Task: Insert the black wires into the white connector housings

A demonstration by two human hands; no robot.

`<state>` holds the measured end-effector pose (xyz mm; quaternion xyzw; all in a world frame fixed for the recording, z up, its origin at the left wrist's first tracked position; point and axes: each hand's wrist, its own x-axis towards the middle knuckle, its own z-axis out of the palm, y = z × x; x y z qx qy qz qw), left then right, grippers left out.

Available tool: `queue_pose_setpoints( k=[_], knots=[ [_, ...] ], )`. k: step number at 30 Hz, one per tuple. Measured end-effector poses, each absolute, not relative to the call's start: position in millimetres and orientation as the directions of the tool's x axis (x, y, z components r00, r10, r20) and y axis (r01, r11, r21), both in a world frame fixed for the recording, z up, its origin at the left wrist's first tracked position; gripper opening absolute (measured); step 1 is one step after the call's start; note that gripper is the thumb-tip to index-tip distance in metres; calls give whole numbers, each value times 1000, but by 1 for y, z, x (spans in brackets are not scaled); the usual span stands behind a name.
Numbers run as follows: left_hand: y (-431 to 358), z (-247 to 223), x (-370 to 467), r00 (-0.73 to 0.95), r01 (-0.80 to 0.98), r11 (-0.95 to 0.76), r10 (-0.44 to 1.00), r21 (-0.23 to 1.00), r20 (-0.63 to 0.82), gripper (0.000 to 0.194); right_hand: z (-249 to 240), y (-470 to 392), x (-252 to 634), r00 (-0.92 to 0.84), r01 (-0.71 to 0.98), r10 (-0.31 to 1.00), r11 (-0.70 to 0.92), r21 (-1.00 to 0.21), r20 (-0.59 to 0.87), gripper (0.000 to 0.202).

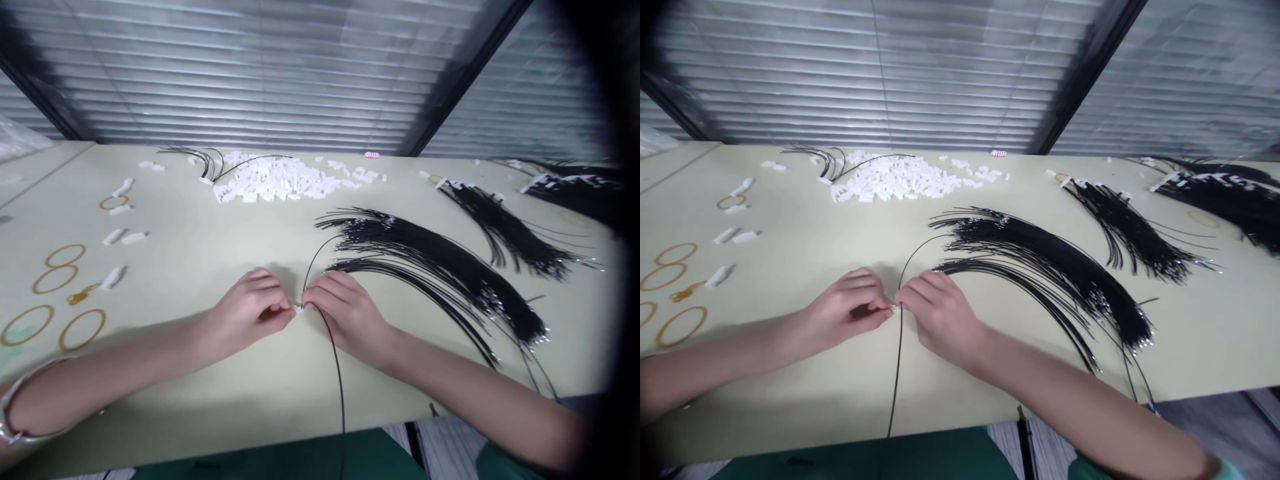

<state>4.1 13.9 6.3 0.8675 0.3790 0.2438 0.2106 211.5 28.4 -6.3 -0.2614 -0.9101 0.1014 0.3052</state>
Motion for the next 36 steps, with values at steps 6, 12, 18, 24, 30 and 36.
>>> queue_pose_setpoints(
  k=[6,12,18,24,30,36],
  knots=[
    [13,8,4,589,561,-614,767,555,254,19,-7,30,212,-692,402,514,858,-320,507,31],
    [13,9,5,593,560,-619,764,550,255,17,-4,29,213,-697,403,481,876,-264,532,27],
    [14,9,5,593,552,-630,757,546,273,23,-4,28,211,-727,394,437,897,-199,530,20],
    [13,8,5,588,546,-629,758,552,282,25,-4,28,211,-730,395,442,895,-205,521,23],
    [14,8,5,591,553,-630,758,545,276,23,-4,30,210,-714,394,503,864,-314,487,19],
    [14,8,4,601,538,-644,746,544,288,18,0,38,208,-610,374,746,569,-732,268,3]
  ],
)
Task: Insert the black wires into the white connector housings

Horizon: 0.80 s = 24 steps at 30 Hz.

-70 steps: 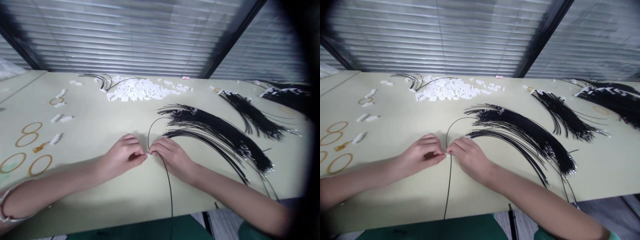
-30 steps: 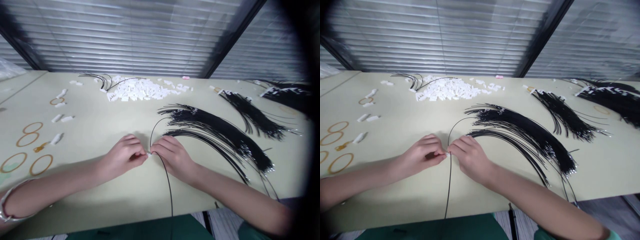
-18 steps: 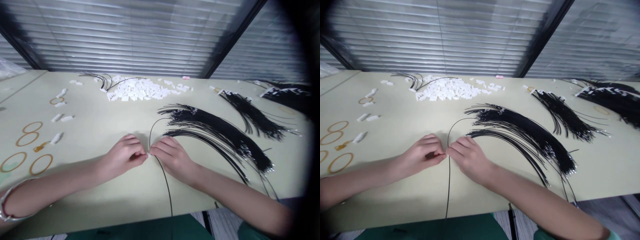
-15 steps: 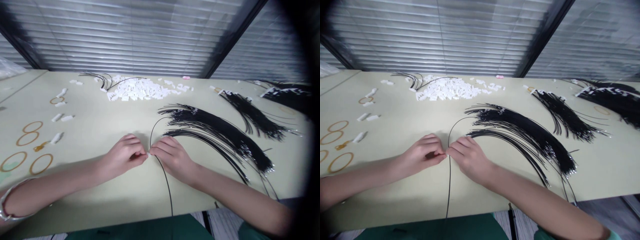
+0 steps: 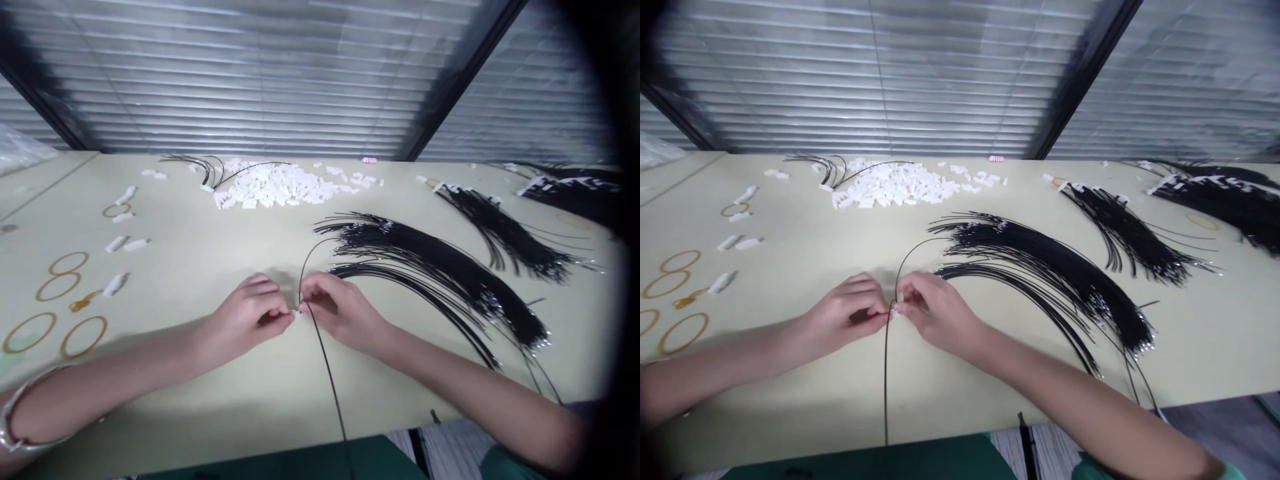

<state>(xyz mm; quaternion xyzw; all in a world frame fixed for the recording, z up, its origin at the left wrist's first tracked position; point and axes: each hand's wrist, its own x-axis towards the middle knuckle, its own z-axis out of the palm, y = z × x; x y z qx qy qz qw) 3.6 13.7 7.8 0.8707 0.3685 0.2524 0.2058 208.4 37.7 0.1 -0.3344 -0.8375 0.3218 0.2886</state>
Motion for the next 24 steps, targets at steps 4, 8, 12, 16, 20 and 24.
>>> queue_pose_setpoints(
  k=[4,8,12,16,20,24],
  knots=[
    [14,7,3,617,508,-647,734,569,284,16,2,42,208,-635,333,737,531,-779,231,13],
    [13,8,2,619,496,-636,736,591,274,13,2,43,206,-596,367,781,474,-801,189,13],
    [9,9,0,603,523,-585,768,620,216,12,3,41,201,-535,436,827,446,-782,174,14],
    [3,7,1,565,594,-593,789,544,242,13,2,39,199,-569,496,788,556,-667,235,16],
    [0,5,3,586,598,-686,727,414,359,13,-3,41,201,-656,476,680,709,-520,327,18],
    [3,5,2,604,577,-689,721,439,340,10,-2,45,207,-698,399,624,746,-533,352,22]
  ],
)
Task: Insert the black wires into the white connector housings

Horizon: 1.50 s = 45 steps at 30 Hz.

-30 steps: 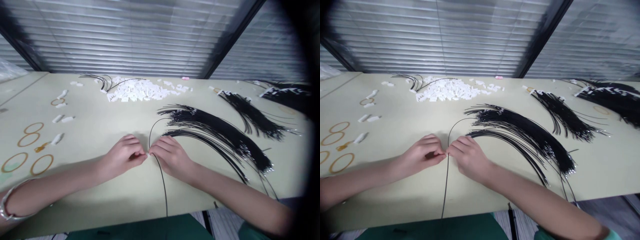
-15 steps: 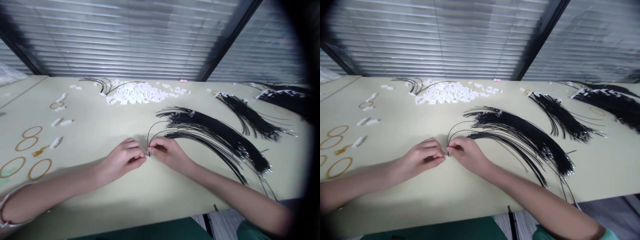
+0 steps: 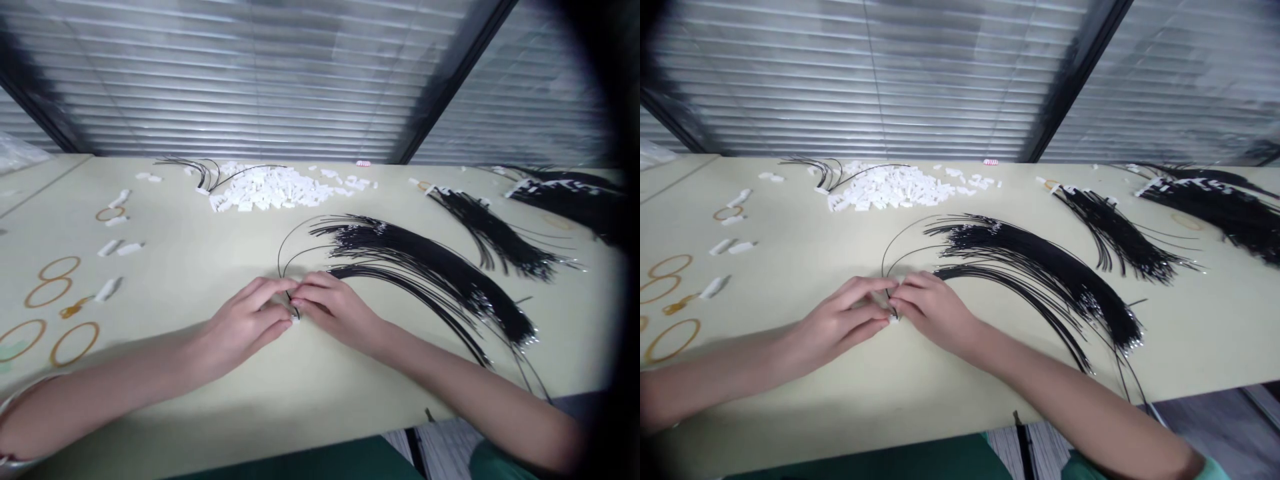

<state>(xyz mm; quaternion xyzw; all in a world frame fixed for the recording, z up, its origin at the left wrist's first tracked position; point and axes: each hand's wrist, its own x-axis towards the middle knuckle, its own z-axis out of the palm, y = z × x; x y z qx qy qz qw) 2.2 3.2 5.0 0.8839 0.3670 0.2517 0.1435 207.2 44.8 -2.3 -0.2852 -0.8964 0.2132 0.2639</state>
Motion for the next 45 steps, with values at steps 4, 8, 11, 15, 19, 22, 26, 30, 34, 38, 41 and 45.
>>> queue_pose_setpoints(
  k=[4,8,11,15,19,22,26,30,34,38,41,45],
  knots=[
    [4,7,0,611,563,-684,722,463,324,10,8,54,223,-582,506,725,678,-533,369,17],
    [4,8,0,601,569,-664,738,484,306,11,16,69,247,-472,716,760,626,-309,448,13],
    [4,7,0,603,565,-659,741,496,297,11,14,77,258,-499,790,783,587,-177,371,11],
    [4,6,-1,602,562,-655,743,505,294,11,11,80,259,-537,795,798,587,-152,273,11],
    [4,6,-2,601,561,-650,746,512,288,11,11,80,259,-531,784,789,596,-174,309,13],
    [5,5,-2,606,561,-655,741,506,288,10,14,81,260,-530,782,794,594,-191,298,14],
    [6,4,-2,600,566,-651,746,505,289,11,14,81,260,-552,778,798,598,-195,242,14],
    [5,5,-1,595,571,-638,755,516,275,13,13,81,258,-555,779,802,594,-201,219,15],
    [4,6,-1,596,564,-644,751,516,285,13,14,80,257,-546,754,780,617,-228,306,14],
    [4,7,0,586,567,-648,751,509,304,14,24,77,259,-464,690,684,678,-253,563,11],
    [4,7,0,581,565,-649,751,509,313,14,32,76,262,-415,668,605,710,-224,680,15],
    [3,6,0,582,555,-661,742,504,332,13,38,73,266,-357,688,545,703,-181,758,18]
  ],
)
